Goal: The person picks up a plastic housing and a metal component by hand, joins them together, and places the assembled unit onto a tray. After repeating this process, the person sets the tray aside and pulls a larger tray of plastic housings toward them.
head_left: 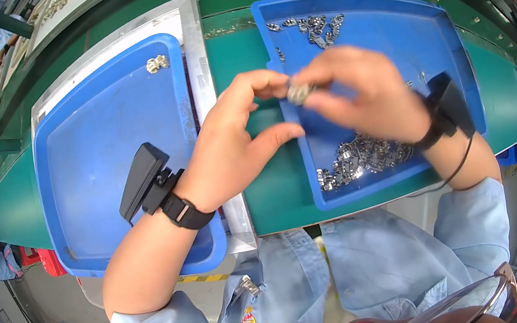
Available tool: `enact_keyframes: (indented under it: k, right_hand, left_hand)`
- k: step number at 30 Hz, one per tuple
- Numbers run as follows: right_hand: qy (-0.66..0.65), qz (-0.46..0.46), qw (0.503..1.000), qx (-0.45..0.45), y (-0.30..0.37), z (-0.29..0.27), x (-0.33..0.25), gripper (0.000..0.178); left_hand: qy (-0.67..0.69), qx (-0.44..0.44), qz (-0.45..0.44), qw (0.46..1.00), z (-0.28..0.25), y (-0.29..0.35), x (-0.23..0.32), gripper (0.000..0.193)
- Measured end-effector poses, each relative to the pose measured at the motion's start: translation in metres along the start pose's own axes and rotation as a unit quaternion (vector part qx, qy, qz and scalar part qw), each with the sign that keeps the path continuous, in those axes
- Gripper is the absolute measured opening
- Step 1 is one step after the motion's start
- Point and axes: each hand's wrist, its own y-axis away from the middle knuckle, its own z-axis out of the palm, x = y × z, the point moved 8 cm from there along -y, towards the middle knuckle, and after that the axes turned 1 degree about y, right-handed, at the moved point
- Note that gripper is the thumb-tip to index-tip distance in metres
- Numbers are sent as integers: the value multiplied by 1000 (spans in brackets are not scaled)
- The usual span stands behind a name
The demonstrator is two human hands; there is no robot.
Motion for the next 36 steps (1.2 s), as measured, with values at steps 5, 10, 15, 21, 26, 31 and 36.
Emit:
enact_keyframes:
  k: [5, 10, 15, 21, 26, 31, 36]
  right_hand:
    - [168, 132, 975, 60, -49, -69, 83, 19]
    - [401, 261, 877, -43, -81, -126, 215, 23]
    - [425, 308, 847, -83, -55, -129, 286, 25]
    - [422, 265, 867, 21, -36, -161, 256, 32]
    - [216, 176, 958, -72, -50, -76, 131, 33]
    - [306, 119, 936, -131, -6, -14, 88, 19]
    - [256, 148, 942, -156, 6, 1, 82, 16]
  left_hand:
    - [116, 83, -73, 987, -21, -7, -29, 33]
    - [118, 49, -79, 989, -15, -10, -25, 25]
    - [126, 16, -130, 983, -10, -8, -31, 20]
    - [128, 23, -110, 985, -9, -11, -23, 16]
    - [146, 78, -93, 982, -26, -6, -30, 15]
    - [61, 186, 24, 980, -62, -17, -16, 13]
    - [-50, 275, 14, 960, -122, -19, -22, 14]
